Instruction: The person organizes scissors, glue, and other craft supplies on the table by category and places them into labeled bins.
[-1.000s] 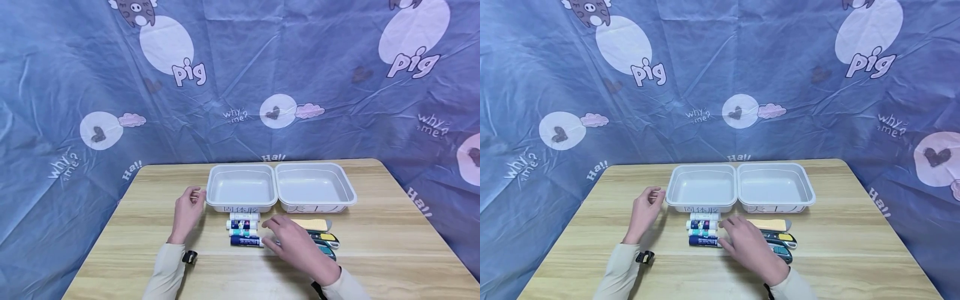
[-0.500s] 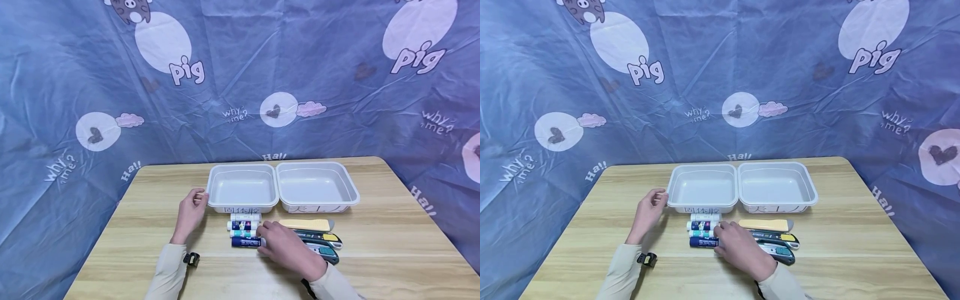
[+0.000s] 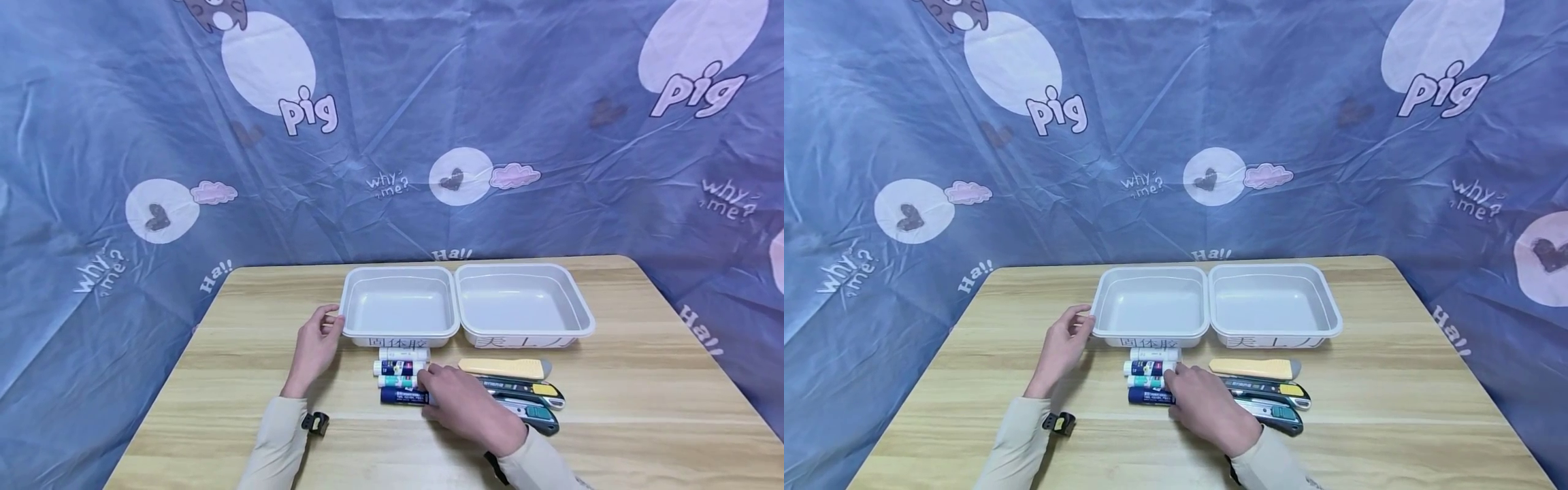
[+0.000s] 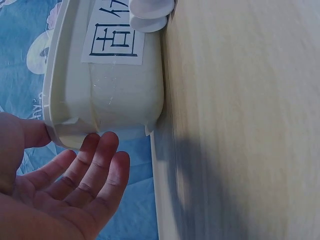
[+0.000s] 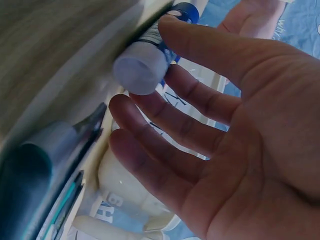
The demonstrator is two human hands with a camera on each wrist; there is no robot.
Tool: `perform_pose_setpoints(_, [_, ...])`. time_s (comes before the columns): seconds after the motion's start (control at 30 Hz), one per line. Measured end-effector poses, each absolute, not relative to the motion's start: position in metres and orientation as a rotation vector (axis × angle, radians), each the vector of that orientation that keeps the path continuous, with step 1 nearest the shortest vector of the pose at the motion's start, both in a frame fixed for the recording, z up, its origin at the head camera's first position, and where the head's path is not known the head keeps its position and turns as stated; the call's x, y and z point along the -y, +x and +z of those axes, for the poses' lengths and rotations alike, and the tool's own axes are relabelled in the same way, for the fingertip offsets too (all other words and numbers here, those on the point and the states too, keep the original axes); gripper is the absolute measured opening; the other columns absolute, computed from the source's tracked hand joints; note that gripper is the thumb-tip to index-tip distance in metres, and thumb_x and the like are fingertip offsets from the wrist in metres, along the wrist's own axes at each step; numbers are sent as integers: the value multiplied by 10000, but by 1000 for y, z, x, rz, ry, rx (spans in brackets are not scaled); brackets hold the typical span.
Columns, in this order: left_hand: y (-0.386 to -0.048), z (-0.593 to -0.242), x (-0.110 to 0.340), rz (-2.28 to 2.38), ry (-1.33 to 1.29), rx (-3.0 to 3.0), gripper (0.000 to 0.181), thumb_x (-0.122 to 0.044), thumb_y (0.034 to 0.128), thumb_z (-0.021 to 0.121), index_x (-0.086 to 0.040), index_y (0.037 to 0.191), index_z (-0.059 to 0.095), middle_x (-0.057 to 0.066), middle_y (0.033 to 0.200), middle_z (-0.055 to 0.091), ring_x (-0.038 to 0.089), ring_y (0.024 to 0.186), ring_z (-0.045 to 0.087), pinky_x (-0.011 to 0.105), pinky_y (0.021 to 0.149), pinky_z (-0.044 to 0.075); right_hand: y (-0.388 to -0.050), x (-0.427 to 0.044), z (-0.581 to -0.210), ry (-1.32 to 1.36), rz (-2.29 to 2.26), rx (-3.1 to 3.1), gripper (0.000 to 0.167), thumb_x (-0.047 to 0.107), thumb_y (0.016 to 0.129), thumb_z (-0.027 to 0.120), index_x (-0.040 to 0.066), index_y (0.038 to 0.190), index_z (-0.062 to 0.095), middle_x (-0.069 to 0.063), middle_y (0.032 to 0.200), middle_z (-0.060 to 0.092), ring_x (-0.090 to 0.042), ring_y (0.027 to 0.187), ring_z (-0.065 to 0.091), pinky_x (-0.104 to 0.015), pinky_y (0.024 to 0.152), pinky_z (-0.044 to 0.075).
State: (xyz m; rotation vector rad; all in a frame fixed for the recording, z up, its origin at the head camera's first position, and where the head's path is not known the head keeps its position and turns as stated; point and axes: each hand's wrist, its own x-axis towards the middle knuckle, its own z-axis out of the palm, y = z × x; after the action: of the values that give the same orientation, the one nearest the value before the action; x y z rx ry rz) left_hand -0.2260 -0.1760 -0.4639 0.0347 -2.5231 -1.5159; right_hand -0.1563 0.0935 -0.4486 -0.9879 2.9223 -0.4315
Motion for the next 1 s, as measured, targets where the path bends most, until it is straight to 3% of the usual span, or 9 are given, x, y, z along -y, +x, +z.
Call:
perform_pose_setpoints(0.4, [-224,-464,179,-1486,26,2546,402,-166,1027,619,-57,1413,597,154,1063,742,259,919,720,306,805,556,-159,-94,-455,-1012,-498,-2922,223,133,801,840,113,900,641,27,753,638,-95,602,554,-280,547,474])
perform_pose_setpoints(1.0, [-227,-461,180,-1482,17,2583,419,-182,1036,610,-50,1432,581,140,1024,741,329,897,712,254,735,530,-164,-100,-446,-1051,-549,-2912,216,113,821,838,122,930,652,11,853,700,-143,693,652,-303,610,523])
